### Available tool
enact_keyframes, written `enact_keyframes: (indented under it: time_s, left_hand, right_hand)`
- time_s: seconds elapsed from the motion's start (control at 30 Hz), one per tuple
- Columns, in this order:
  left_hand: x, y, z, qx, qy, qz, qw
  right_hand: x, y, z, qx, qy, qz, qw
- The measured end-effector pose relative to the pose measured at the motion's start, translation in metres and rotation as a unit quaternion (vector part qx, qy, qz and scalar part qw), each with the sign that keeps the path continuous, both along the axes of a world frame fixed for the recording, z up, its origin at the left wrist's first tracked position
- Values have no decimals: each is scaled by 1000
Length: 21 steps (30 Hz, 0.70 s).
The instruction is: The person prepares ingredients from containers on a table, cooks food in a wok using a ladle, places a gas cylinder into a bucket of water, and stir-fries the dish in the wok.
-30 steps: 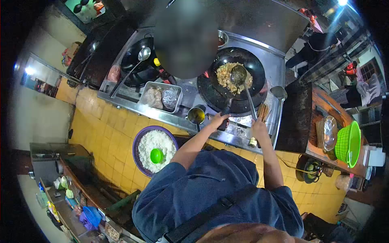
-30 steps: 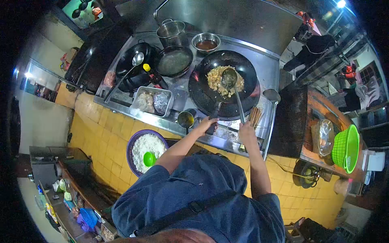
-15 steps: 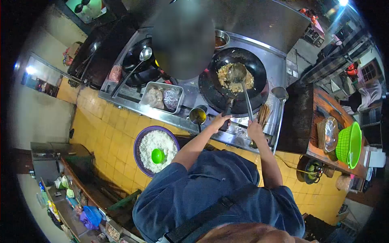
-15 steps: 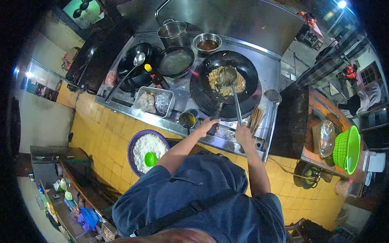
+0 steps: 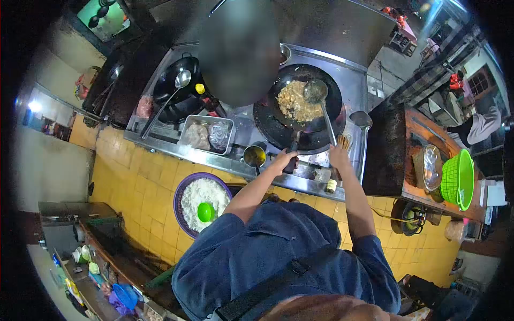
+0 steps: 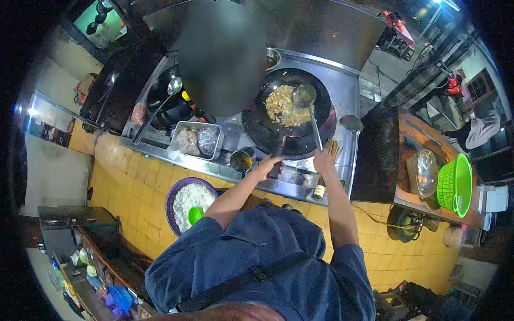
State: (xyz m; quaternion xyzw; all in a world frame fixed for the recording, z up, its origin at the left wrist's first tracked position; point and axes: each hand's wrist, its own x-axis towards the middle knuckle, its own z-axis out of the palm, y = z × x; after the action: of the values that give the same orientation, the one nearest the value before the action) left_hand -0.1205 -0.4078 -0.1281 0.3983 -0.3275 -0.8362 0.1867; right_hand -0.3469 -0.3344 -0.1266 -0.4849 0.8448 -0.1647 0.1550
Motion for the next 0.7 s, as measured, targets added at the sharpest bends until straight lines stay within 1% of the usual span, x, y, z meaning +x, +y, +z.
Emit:
enact_keyframes:
  time_s: [0.03,0.07,0.1,0.13,0.17,0.23,0.27,0.3,0.33,0.37,0.4,0.43,0.47,0.5,0.53,0.57,0.6,0.63,0.67,0.7]
  left_hand:
    - [-3,-2,-4,1,4,1,1000]
    - [-4,-3,-11,5,15,0,1000]
    - [-2,-4,-15,9,23,-5,1000]
    - [-1,-1,-4,9,23,-2,1000]
    - [-1,-1,-3,8,22,-4,1000]
    - [-5,-3,-3,82,39,-4,996]
    - [-6,-6,-8,72,31,-32,996]
    - [-9,-6,-7,92,7,-35,995]
    - [-17,3,1,119,2,9,993]
    - [-28,11,24,141,-4,53,989]
    - [-32,31,86,149,-22,83,985]
    - [-25,39,126,207,156,61,964]
    - [-16,44,163,289,172,39,941]
    - [-9,42,183,368,187,15,911]
    - [-6,35,182,364,170,8,916]
    - [0,29,173,367,147,4,919]
    - [6,17,151,348,161,-32,923]
    - [10,14,117,221,156,-23,963]
    - [13,16,89,208,125,6,970]
    - [16,24,73,195,93,35,976]
  right_hand:
    - [-1,0,15,1,4,1,1000]
    - [3,1,45,-21,7,7,1000]
    - [9,2,62,-44,6,11,999]
    - [10,4,37,-66,30,0,997]
    - [4,5,20,-66,29,-2,997]
    - [-7,8,1,49,-11,105,993]
    - [-5,12,25,53,-13,103,993]
    - [2,14,85,162,-65,91,980]
    - [6,18,132,267,-117,77,953]
    - [10,33,147,205,7,103,973]
    - [14,48,161,136,132,125,974]
    - [22,56,186,130,131,122,975]
    - [33,62,214,160,158,135,965]
    - [38,64,230,189,185,147,953]
    - [35,67,233,189,186,146,953]
    - [35,76,231,165,160,161,960]
    - [38,87,226,143,130,176,965]
    - [39,93,223,144,126,176,966]
    - [39,97,221,133,113,175,969]
    - [40,102,219,122,97,174,972]
